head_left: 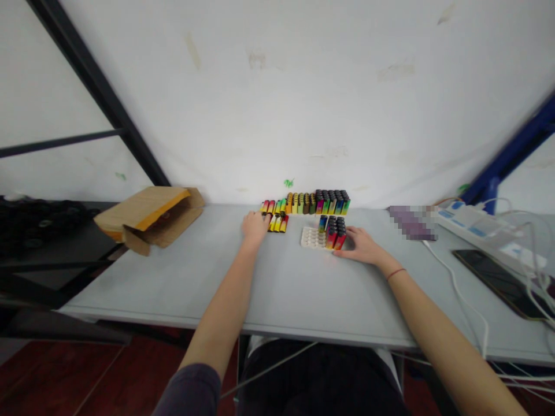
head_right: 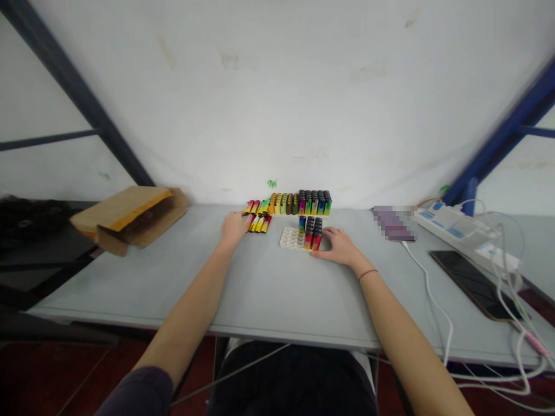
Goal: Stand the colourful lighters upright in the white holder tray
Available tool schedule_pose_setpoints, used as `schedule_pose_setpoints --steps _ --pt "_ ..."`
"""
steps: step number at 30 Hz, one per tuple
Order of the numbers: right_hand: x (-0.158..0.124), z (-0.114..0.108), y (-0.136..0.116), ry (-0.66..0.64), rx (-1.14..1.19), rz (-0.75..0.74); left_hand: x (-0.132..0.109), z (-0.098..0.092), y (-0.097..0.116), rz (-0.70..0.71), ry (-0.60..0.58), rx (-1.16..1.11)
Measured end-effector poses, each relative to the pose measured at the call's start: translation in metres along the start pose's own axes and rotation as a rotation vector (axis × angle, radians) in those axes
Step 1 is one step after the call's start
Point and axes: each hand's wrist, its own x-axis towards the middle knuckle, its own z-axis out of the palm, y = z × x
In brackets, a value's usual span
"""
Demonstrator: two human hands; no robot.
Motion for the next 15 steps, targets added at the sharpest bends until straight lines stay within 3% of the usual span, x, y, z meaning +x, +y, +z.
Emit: schedule_pose_setpoints --steps 5,11,15 --pt "0.0 0.0 0.0 0.001 0.011 0.006 0.01 0.002 -0.015 -0.032 -0.137 0.019" --pt "-0.001 0.0 0.0 0.015 0.015 -0.014 0.014 0.001 -0.024 0.007 -0.174 0.041" --pt "-0.002 0.001 0.0 0.015 0.005 0.006 0.007 -0.001 -0.019 0.013 -0.157 0.042"
